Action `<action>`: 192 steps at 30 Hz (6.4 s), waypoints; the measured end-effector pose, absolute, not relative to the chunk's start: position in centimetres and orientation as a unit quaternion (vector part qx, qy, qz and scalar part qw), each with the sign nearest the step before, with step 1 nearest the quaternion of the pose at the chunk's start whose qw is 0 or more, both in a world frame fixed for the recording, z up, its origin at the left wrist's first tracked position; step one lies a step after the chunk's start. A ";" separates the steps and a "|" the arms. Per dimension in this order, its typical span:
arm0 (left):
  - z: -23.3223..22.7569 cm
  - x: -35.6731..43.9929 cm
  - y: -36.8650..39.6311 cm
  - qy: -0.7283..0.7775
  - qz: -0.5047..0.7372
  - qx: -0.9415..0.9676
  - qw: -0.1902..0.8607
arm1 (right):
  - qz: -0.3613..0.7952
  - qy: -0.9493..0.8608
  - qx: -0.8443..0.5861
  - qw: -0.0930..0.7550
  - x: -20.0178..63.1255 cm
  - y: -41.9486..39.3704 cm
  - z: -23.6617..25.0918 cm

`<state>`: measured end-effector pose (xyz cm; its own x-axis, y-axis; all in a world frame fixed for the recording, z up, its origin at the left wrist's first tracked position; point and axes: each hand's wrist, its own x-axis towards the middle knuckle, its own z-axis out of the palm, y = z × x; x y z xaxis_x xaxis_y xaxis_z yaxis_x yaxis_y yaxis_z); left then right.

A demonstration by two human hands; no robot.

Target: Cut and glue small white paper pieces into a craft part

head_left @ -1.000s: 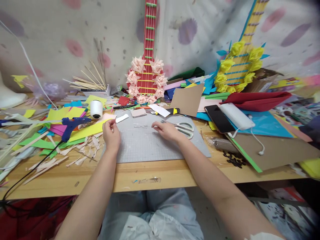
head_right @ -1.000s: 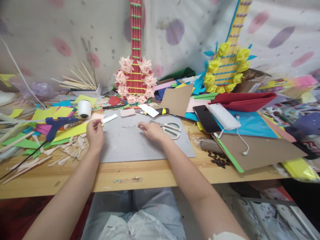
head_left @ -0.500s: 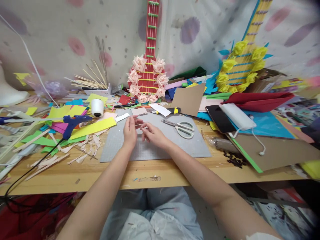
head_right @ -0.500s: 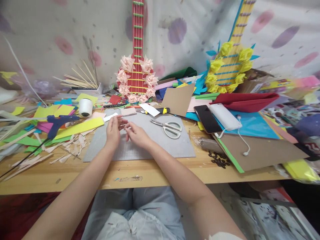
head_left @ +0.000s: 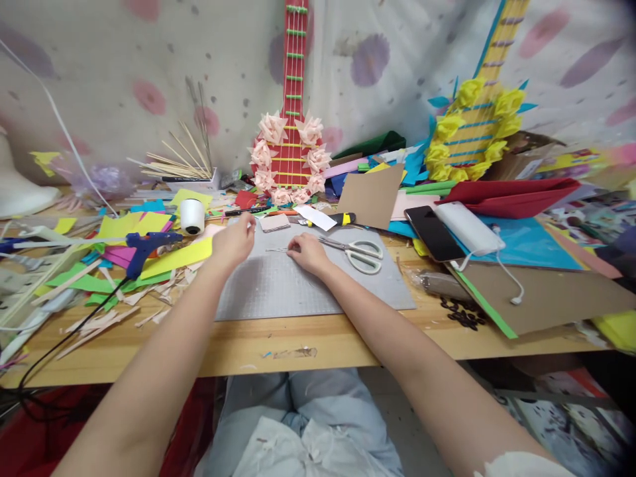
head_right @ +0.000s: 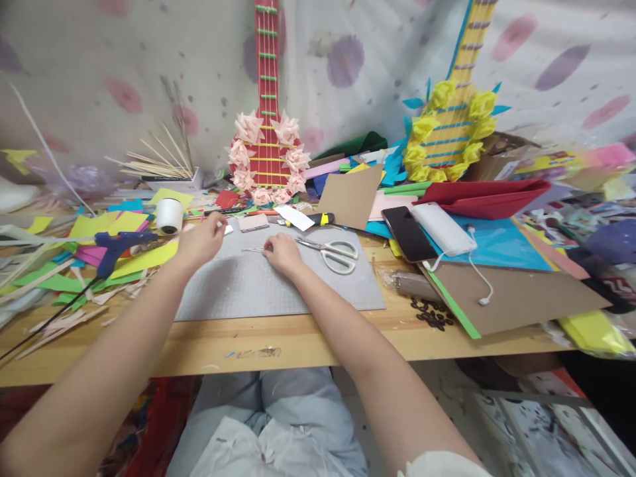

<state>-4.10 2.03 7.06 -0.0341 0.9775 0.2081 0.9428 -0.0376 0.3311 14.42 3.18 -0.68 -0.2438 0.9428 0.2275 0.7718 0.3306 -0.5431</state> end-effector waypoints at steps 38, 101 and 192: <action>3.2 -3.5 1.4 0.594 0.243 0.723 0.258 | 0.659 -0.559 -0.353 0.358 16.7 2.1 -0.1; 4.2 -1.4 -0.5 0.578 0.220 0.618 0.486 | 0.674 -0.380 -0.391 0.499 14.3 1.8 0.1; 3.7 1.5 -0.9 0.591 0.444 0.491 0.460 | 0.150 -0.728 -0.666 0.055 26.7 0.1 3.7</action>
